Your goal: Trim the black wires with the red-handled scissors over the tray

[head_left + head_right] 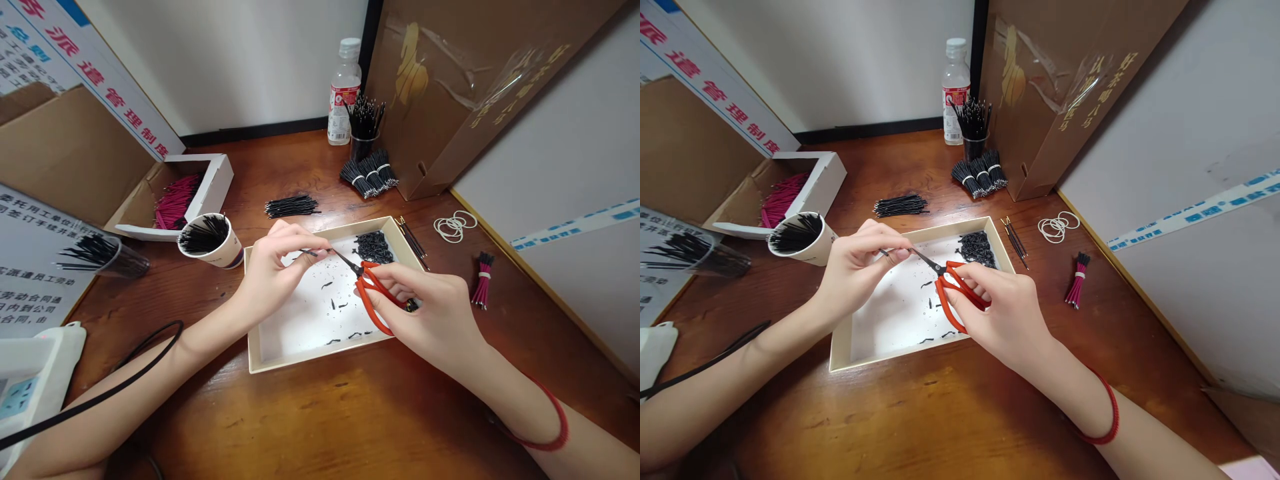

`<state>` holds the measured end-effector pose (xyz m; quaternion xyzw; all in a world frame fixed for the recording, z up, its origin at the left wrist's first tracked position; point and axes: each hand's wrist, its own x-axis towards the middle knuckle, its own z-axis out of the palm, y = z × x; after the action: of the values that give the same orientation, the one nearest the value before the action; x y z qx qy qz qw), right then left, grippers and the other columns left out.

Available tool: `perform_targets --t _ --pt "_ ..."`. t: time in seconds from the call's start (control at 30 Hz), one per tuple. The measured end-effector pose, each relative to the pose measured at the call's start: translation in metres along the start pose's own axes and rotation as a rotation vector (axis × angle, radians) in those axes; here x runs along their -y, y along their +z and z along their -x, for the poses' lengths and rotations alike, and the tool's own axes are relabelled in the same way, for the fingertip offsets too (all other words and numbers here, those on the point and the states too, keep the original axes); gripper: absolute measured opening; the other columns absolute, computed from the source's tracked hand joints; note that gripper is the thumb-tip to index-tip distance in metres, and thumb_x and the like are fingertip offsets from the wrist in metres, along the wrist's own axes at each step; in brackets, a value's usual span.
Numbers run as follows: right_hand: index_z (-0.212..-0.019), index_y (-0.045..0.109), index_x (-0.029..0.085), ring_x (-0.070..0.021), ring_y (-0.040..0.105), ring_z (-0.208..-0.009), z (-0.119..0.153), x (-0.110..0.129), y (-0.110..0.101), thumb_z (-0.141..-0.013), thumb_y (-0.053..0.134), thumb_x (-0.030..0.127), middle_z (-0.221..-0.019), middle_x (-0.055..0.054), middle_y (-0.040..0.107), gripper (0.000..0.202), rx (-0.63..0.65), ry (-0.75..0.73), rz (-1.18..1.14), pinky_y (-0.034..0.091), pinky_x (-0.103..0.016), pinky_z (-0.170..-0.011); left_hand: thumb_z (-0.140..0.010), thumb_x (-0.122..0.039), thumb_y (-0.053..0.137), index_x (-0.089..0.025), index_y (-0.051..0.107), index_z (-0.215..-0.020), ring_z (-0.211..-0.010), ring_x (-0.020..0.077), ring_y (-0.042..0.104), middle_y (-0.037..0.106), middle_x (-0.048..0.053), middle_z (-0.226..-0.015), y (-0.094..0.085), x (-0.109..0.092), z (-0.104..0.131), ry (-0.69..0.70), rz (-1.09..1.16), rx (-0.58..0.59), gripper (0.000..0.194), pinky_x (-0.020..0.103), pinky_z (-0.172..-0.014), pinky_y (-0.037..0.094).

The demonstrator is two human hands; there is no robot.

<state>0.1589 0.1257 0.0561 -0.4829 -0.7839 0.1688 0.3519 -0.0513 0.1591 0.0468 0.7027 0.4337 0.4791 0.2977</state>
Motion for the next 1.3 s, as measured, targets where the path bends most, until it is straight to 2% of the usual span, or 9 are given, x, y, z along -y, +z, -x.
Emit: perform_targets --t 0.43,0.8,1.1,1.3 --pt "-0.078 0.064 0.019 -0.0077 0.045 -0.048 -0.0006 0.0027 -0.0009 -0.080 0.064 0.015 -0.058 0.003 0.063 0.004 0.034 0.043 -0.046 0.043 -0.021 -0.046 -0.083 -0.013 0.068 -0.026 0.078 -0.084 -0.081 0.0190 0.060 0.075 0.001 -0.080 0.0004 0.0000 0.0006 0.012 0.000 0.002 0.016 0.037 -0.078 0.045" --pt "-0.077 0.063 0.019 -0.0082 0.050 -0.049 -0.0003 0.0022 -0.0012 -0.080 0.063 0.015 -0.061 0.002 0.067 0.005 0.035 0.038 -0.042 0.045 -0.021 -0.048 -0.082 -0.014 0.069 -0.026 0.079 -0.083 -0.079 0.0194 0.059 0.075 0.002 -0.078 0.0007 -0.0006 0.0005 0.002 0.010 -0.006 0.015 0.037 -0.075 0.046" --pt "-0.077 0.064 0.019 -0.0081 0.044 -0.048 0.0005 0.0020 -0.0004 -0.083 0.062 0.019 -0.059 0.002 0.064 0.006 0.047 0.051 -0.020 0.043 -0.021 -0.046 -0.081 -0.012 0.069 -0.025 0.078 -0.082 -0.078 0.0193 0.059 0.074 0.002 -0.078 0.0008 -0.0004 0.0006 0.005 0.003 -0.004 0.016 0.037 -0.076 0.045" --pt "-0.079 0.065 0.019 -0.0086 0.046 -0.049 0.0023 -0.0012 -0.0004 -0.084 0.062 0.019 -0.057 0.002 0.061 0.006 0.019 0.023 -0.003 0.044 -0.021 -0.046 -0.082 -0.013 0.069 -0.026 0.079 -0.083 -0.078 0.0193 0.059 0.074 0.002 -0.078 0.0004 -0.0001 0.0005 0.006 -0.004 0.000 0.016 0.037 -0.076 0.044"
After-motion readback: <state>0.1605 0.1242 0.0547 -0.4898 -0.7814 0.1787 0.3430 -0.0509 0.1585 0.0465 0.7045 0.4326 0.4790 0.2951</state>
